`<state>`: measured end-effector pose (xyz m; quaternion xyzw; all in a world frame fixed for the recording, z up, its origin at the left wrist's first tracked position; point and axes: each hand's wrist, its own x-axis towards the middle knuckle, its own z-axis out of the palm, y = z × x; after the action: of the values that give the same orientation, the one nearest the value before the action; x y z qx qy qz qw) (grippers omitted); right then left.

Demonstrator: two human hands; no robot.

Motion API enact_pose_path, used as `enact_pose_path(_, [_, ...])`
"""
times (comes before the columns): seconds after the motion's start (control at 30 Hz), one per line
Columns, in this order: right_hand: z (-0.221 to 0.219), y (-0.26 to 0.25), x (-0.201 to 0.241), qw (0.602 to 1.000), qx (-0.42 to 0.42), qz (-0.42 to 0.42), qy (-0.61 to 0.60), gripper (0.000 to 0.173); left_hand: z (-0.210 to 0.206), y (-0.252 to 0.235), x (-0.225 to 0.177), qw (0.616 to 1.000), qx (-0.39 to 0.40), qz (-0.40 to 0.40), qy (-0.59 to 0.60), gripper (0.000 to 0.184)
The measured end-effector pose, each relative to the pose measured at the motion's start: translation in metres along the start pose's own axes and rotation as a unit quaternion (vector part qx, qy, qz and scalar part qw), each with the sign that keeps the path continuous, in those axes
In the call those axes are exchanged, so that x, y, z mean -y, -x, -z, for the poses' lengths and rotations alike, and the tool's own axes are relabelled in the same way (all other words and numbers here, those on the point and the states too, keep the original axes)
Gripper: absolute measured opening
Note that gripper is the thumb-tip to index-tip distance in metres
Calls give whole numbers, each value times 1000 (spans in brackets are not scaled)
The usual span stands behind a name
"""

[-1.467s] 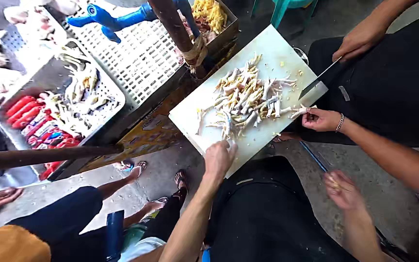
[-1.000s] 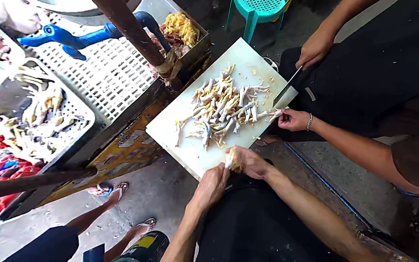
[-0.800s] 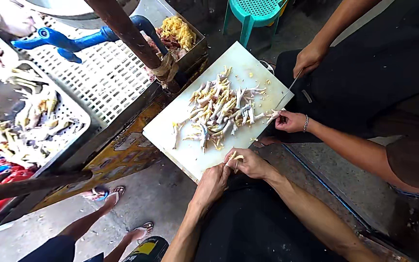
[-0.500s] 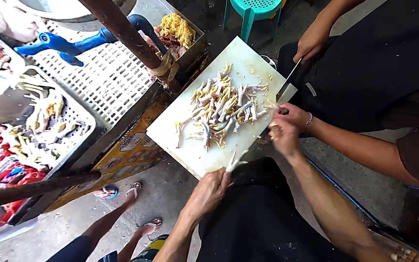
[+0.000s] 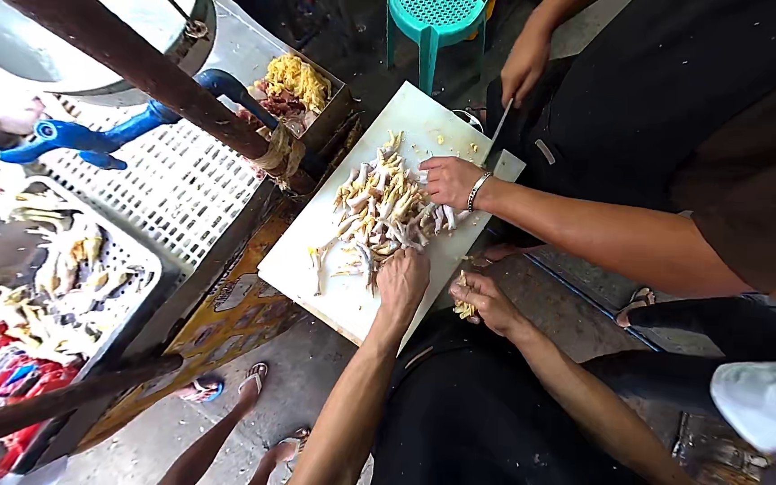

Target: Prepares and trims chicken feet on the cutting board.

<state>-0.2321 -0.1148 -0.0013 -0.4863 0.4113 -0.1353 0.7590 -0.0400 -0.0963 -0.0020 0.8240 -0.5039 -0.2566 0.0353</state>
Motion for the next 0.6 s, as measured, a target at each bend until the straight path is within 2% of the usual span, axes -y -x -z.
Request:
enact_pose_path(0.1, [-3,-11,1,999,-28,-12,11,20,1,-6,-18,996,55,67,-25,52])
enact_pose_path(0.23, [-2,-36,10,977,-110,28,182,26,-1,-17,-28,994,29,102,-6,63])
enact_pose_path(0.3, [-5,-49,21,955,-153,55,250,27,-5,-21,-31,994,21,108,-8,56])
enact_pose_path(0.4, [-17,-64,40,930,-159,86,321,28,-9,-20,-30,995,19,95,-9,34])
enact_pose_path(0.53, [-29,-95,51,890,-121,45,437,32,-6,-13,-20,997,36,57,-34,32])
enact_pose_path(0.6, [-31,-109,53,869,-95,14,485,25,-4,-6,-13,996,55,47,-56,33])
